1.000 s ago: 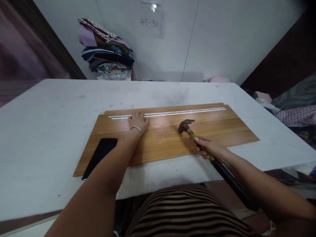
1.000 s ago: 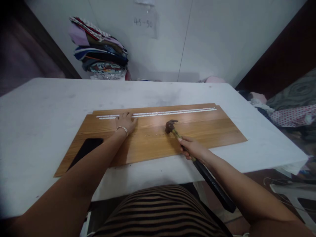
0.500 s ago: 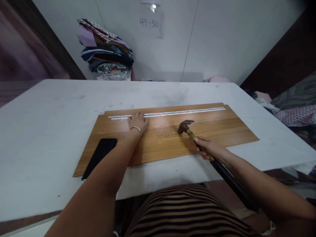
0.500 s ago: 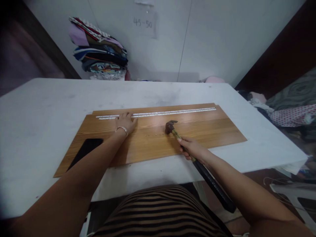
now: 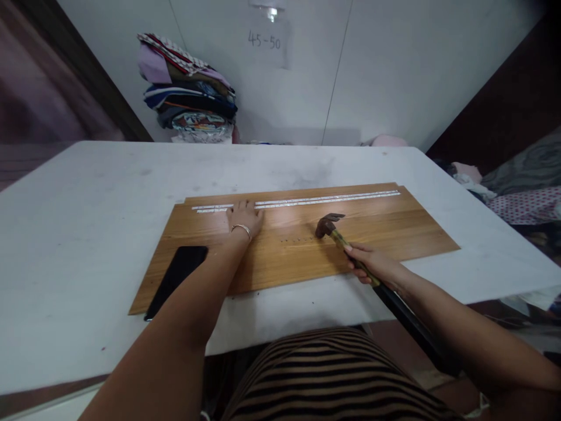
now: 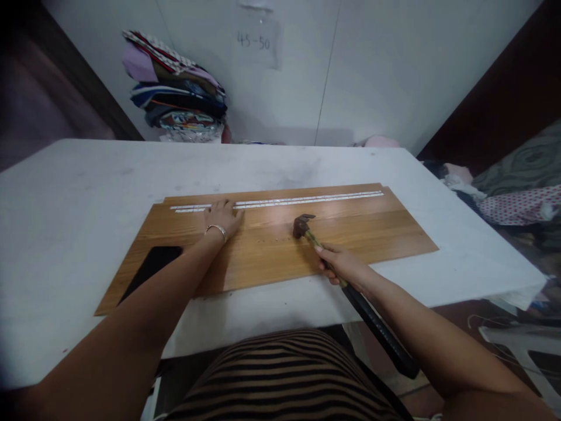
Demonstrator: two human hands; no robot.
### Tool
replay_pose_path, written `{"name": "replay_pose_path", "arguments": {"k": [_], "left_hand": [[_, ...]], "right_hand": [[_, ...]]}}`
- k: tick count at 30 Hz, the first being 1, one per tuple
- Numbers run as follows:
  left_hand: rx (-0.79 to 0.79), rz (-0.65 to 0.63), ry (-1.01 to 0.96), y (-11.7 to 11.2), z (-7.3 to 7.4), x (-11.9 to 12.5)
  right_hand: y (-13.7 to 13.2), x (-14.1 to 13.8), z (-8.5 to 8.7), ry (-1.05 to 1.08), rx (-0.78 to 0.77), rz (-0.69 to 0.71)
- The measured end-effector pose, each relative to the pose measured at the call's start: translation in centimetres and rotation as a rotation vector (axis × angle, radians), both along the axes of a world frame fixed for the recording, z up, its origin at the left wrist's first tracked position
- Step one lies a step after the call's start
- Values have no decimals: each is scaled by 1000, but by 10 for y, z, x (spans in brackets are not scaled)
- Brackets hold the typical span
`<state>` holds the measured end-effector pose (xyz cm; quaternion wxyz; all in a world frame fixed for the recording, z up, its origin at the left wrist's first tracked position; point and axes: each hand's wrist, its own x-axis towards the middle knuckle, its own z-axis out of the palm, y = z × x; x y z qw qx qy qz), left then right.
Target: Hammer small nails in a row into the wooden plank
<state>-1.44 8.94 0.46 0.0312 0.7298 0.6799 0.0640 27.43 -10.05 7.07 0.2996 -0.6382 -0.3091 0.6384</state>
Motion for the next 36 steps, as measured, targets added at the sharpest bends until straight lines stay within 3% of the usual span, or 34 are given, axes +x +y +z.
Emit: {"name": "replay_pose_path", "arguments": {"k": [36], "left_hand": [[11, -8, -13, 3, -6, -3]], "right_hand": [[0, 0, 2, 0, 4, -20]]}}
